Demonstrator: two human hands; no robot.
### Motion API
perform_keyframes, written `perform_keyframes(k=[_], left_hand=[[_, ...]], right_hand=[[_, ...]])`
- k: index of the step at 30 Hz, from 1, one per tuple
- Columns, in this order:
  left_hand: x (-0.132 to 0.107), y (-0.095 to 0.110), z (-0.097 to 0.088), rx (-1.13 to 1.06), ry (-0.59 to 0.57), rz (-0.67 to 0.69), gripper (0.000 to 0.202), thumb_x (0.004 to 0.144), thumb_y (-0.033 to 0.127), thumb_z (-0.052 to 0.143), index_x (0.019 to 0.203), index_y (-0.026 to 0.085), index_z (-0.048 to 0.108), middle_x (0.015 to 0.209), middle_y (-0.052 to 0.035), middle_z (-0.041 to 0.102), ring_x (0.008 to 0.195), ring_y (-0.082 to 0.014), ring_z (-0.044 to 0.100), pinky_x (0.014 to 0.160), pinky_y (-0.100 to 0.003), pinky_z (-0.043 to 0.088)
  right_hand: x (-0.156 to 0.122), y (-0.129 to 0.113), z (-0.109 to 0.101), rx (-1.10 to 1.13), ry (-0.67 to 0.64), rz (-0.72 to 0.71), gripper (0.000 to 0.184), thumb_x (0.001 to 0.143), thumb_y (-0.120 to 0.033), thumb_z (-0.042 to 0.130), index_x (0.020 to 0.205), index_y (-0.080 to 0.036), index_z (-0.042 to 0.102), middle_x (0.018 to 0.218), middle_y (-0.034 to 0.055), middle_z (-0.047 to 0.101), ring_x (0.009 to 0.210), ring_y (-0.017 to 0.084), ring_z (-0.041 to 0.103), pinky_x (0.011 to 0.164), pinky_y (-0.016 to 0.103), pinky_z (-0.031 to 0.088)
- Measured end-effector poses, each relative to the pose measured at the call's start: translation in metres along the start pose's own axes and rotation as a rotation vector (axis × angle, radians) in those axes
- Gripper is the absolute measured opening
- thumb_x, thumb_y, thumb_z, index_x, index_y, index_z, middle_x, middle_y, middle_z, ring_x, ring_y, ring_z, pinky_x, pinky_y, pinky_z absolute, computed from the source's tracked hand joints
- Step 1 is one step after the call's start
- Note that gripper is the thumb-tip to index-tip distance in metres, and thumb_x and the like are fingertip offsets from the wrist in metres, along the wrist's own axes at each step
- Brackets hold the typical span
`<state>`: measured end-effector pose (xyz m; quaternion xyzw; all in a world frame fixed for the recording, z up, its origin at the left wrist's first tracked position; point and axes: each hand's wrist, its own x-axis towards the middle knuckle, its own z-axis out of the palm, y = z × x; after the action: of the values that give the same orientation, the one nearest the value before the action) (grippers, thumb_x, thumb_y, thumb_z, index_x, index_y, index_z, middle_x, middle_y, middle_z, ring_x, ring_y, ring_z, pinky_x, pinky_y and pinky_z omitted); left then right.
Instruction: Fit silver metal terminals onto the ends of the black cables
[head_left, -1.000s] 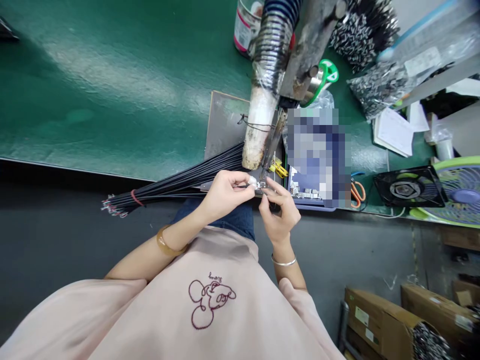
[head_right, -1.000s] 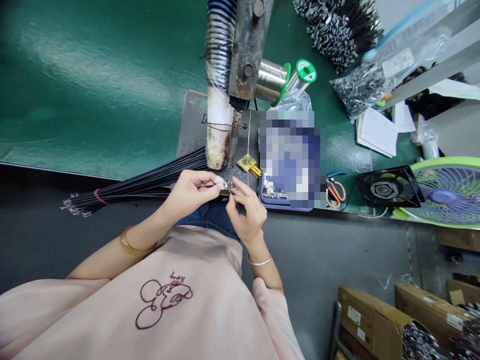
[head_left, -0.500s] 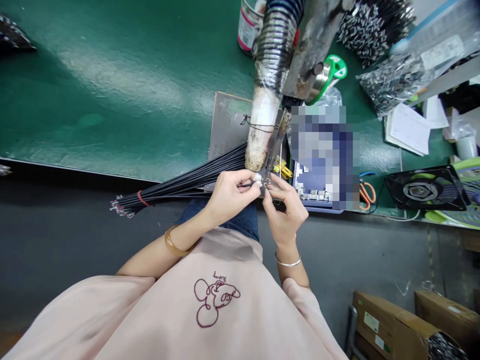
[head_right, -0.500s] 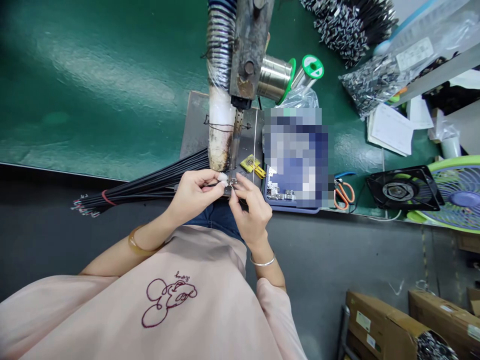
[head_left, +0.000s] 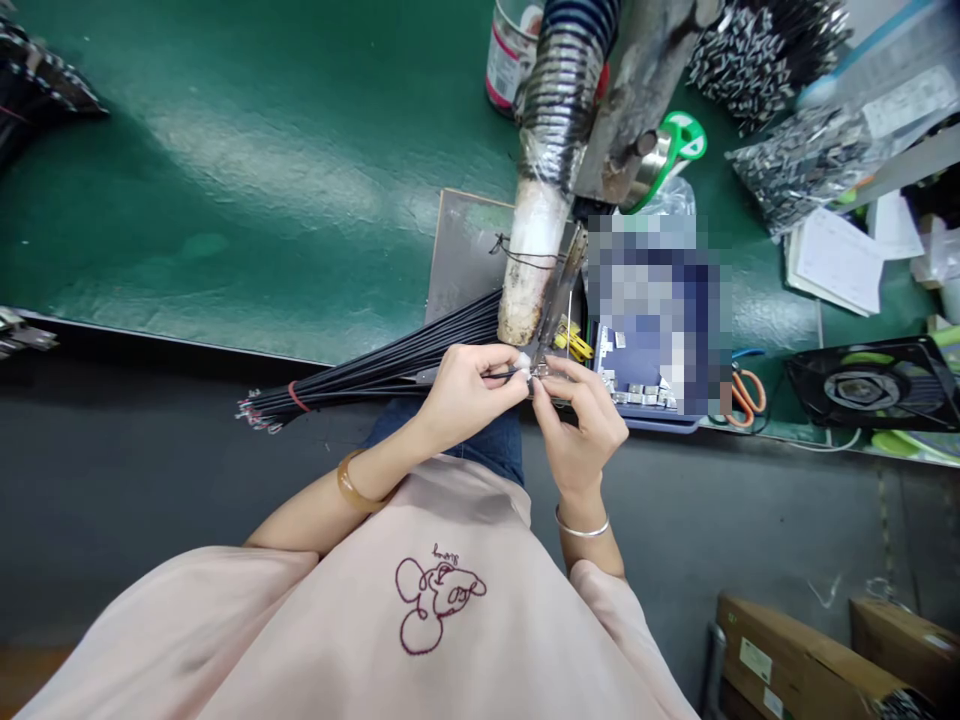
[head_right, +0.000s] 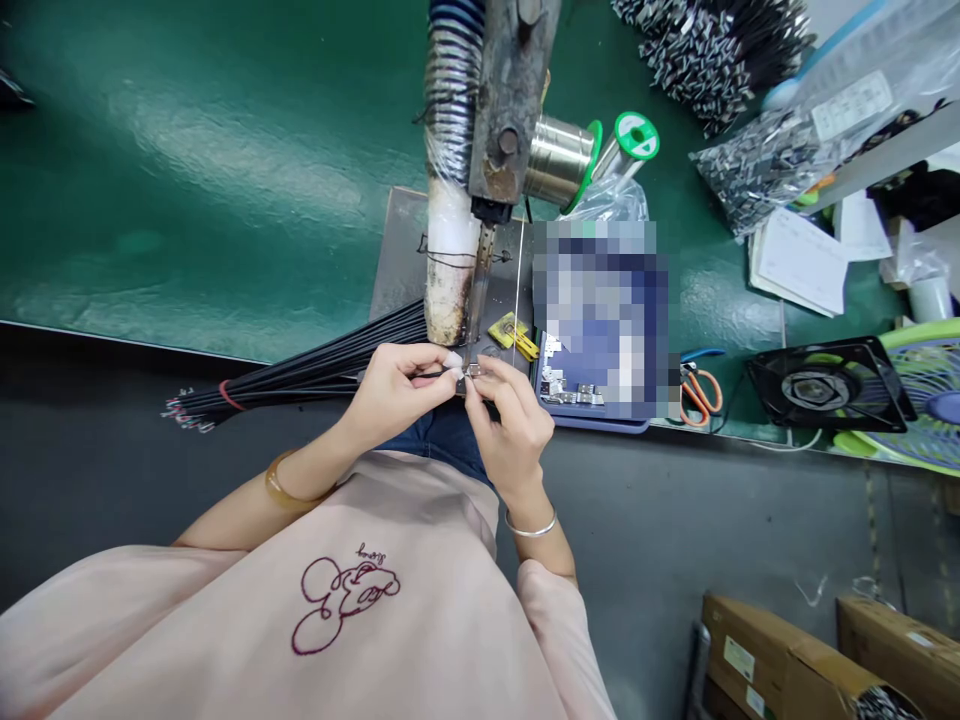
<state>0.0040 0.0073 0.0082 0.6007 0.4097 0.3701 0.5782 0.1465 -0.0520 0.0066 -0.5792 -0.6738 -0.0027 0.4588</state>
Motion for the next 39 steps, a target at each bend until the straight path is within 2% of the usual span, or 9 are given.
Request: perform_keyframes(k=[10, 15, 18, 21, 23, 26, 29, 32, 39], left_hand=[[0.0, -0.003, -0.001, -0.074, -0.135, -0.03, 0.015, 0.079, 0.017, 0.057, 0.065, 0.012, 0.058, 0.059, 0.0055, 0.035, 0.055, -0.0059, 0.027, 0.051, -0.021, 0.021], [-0.001, 0.004, -0.014, -0.148, -0.319, -0.102, 0.018, 0.082, 0.025, 0.059, 0.07, 0.012, 0.062, 0.056, 0.0055, 0.038, 0.052, -0.0061, 0.031, 0.05, -0.021, 0.024], [-0.005, 0.009, -0.02, -0.09, -0.318, -0.048, 0.012, 0.081, 0.023, 0.062, 0.078, 0.012, 0.065, 0.061, 0.0026, 0.052, 0.055, -0.0074, 0.041, 0.053, -0.02, 0.033], [-0.009, 0.01, -0.023, -0.017, -0.323, 0.009, 0.017, 0.082, 0.02, 0.06, 0.068, 0.012, 0.065, 0.061, -0.0003, 0.06, 0.055, -0.0083, 0.048, 0.056, -0.02, 0.038], [-0.01, 0.009, -0.024, -0.047, -0.356, -0.007, 0.025, 0.085, 0.02, 0.058, 0.062, 0.012, 0.064, 0.06, -0.0022, 0.063, 0.055, -0.0085, 0.051, 0.057, -0.02, 0.04], [-0.009, 0.009, -0.024, -0.129, -0.343, -0.042, 0.03, 0.087, 0.021, 0.057, 0.06, 0.011, 0.064, 0.059, -0.003, 0.064, 0.052, -0.0074, 0.049, 0.054, -0.019, 0.039], [-0.008, 0.011, -0.025, -0.165, -0.351, -0.059, 0.03, 0.088, 0.021, 0.057, 0.061, 0.012, 0.064, 0.054, -0.001, 0.06, 0.047, -0.0057, 0.042, 0.049, -0.019, 0.034], [-0.009, 0.011, -0.025, -0.169, -0.372, -0.055, 0.029, 0.088, 0.021, 0.056, 0.062, 0.012, 0.063, 0.054, 0.0001, 0.058, 0.047, -0.0056, 0.043, 0.05, -0.019, 0.036], [-0.013, -0.005, -0.018, -0.094, -0.322, -0.013, 0.014, 0.084, 0.024, 0.062, 0.081, 0.011, 0.067, 0.061, 0.0022, 0.055, 0.057, -0.008, 0.047, 0.056, -0.02, 0.038]], right_hand=[[-0.007, 0.003, -0.008, -0.046, -0.058, -0.108, 0.014, 0.087, -0.009, 0.063, 0.093, -0.022, 0.06, 0.106, 0.0079, 0.076, 0.097, 0.016, 0.074, 0.082, 0.027, 0.06], [-0.008, 0.009, -0.009, -0.063, -0.119, -0.21, 0.012, 0.091, -0.012, 0.06, 0.096, -0.022, 0.057, 0.099, 0.0067, 0.076, 0.089, 0.014, 0.074, 0.073, 0.024, 0.057], [-0.01, 0.009, -0.007, 0.039, -0.074, 0.001, 0.005, 0.093, -0.02, 0.058, 0.091, -0.023, 0.055, 0.078, -0.0018, 0.069, 0.065, 0.01, 0.067, 0.061, 0.022, 0.053], [-0.01, 0.008, -0.007, 0.196, -0.18, 0.332, 0.01, 0.096, -0.029, 0.055, 0.09, -0.023, 0.053, 0.063, -0.0081, 0.059, 0.047, 0.007, 0.056, 0.047, 0.019, 0.045], [-0.01, 0.008, -0.01, 0.196, -0.185, 0.377, 0.01, 0.097, -0.031, 0.054, 0.091, -0.022, 0.055, 0.06, -0.0089, 0.057, 0.044, 0.007, 0.054, 0.045, 0.018, 0.042], [-0.011, 0.006, -0.015, -0.02, -0.047, 0.151, 0.008, 0.094, -0.029, 0.061, 0.097, -0.022, 0.063, 0.057, -0.0084, 0.055, 0.043, 0.007, 0.05, 0.047, 0.02, 0.041], [-0.012, 0.002, -0.015, -0.173, -0.104, -0.103, 0.014, 0.088, -0.025, 0.069, 0.102, -0.023, 0.067, 0.052, -0.0091, 0.053, 0.043, 0.007, 0.045, 0.052, 0.021, 0.041], [-0.013, -0.001, -0.01, -0.178, -0.158, -0.171, 0.008, 0.089, -0.019, 0.066, 0.097, -0.021, 0.065, 0.058, -0.0067, 0.059, 0.047, 0.007, 0.049, 0.054, 0.021, 0.041], [-0.014, -0.007, -0.007, 0.101, -0.227, 0.239, 0.007, 0.094, -0.025, 0.057, 0.089, -0.021, 0.057, 0.06, -0.0075, 0.056, 0.043, 0.005, 0.046, 0.045, 0.018, 0.037]])
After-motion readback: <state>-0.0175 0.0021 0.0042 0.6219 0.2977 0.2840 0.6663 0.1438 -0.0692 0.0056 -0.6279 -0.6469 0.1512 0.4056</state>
